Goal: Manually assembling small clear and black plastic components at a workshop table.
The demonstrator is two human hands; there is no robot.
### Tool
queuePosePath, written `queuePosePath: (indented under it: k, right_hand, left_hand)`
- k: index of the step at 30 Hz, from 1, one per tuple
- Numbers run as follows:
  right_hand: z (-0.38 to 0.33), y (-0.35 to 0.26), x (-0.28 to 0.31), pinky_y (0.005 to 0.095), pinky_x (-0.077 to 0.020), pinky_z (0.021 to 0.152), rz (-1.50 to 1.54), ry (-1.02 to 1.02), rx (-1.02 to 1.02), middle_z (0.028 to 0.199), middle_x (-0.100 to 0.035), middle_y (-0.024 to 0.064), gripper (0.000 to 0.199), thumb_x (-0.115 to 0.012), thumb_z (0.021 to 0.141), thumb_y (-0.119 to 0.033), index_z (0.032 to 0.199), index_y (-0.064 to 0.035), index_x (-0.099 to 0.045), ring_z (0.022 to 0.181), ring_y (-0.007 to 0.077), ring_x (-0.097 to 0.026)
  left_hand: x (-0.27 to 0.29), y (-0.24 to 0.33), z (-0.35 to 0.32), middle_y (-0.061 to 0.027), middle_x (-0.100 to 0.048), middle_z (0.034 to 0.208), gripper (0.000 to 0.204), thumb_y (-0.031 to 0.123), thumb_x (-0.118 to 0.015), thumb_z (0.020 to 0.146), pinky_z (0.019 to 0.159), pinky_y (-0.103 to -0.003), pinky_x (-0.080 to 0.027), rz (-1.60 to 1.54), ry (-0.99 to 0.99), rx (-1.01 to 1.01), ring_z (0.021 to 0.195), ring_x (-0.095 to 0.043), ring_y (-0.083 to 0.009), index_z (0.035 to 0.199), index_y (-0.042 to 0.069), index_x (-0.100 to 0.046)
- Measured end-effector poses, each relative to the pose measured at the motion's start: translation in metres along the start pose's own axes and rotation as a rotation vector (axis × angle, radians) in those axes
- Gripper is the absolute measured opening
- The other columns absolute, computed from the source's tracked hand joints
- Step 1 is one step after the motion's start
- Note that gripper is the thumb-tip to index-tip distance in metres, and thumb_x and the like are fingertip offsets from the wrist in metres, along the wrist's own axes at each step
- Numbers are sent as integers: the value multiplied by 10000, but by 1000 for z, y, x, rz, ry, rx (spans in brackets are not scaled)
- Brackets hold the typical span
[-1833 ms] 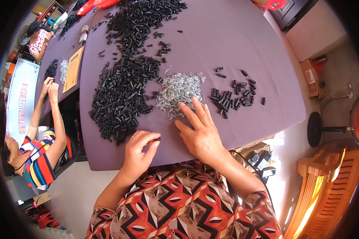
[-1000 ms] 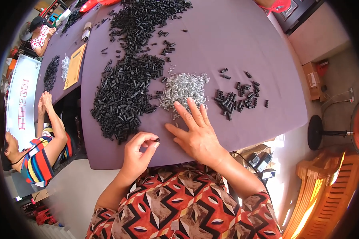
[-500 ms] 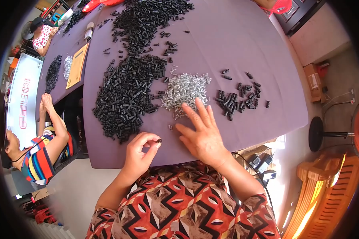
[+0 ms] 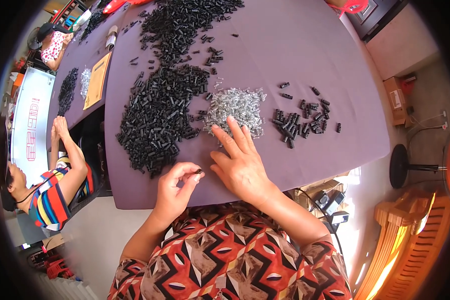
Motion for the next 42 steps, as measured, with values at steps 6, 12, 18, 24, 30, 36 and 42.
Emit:
queuePosePath:
  k: [6,12,18,24,30,36,42]
  right_hand:
    - [1,11,-2,595,-347,1172,-20,62,-69,1452,-573,126,188,-819,756,-57,930,-58,-749,1493,446,-337]
    - [-4,8,10,493,-462,1054,367,90,-112,1325,-635,97,199,-841,747,-40,923,-75,-754,1340,376,-496]
    - [-6,-3,3,456,-503,965,535,70,-100,1200,-675,81,172,-841,768,-38,912,-65,-753,1234,349,-562]
    - [-9,-12,7,449,-533,943,416,76,-13,1170,-676,94,219,-824,771,-61,976,-56,-748,1138,350,-620]
    - [8,-31,14,451,-549,925,220,-7,144,1206,-673,129,317,-782,780,-54,1088,-16,-719,1113,343,-632]
    - [58,-5,5,419,-532,874,53,86,123,1119,-673,86,259,-768,769,-33,1025,-38,-727,1010,317,-609]
    - [73,-11,-30,379,-475,809,-94,48,181,913,-581,64,42,-684,733,-79,765,-76,-658,905,268,-542]
  left_hand:
    - [3,-3,1,-67,-734,982,141,27,-682,955,734,-265,-529,-58,-6,8,822,-661,-111,1093,-5,-684]
    - [2,2,2,-70,-738,1000,164,18,-673,956,743,-268,-537,-33,-38,-21,835,-669,-117,1118,-4,-689]
    - [-14,-10,-6,-52,-721,1004,175,25,-662,977,791,-260,-542,-301,-85,148,878,-669,-100,1143,-30,-667]
    - [-17,-16,-11,-56,-703,1028,175,37,-647,1002,826,-258,-563,-520,-108,228,895,-671,-104,1164,-30,-649]
    - [-4,-31,-14,-62,-723,1010,161,51,-670,988,808,-269,-566,-696,-41,364,880,-680,-129,1138,-5,-653]
    - [10,-27,-13,-102,-737,989,124,64,-680,965,783,-272,-552,-612,49,271,827,-671,-128,1080,32,-648]
    - [21,-30,-18,-84,-722,1019,133,37,-674,974,809,-268,-554,-606,55,231,886,-676,-125,1099,11,-636]
Point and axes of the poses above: each hand's wrist, its own z-axis towards the middle knuckle, its own x-axis out of the back of the hand, y = z × x, the point moved 7 cm from there along z, towards the middle knuckle
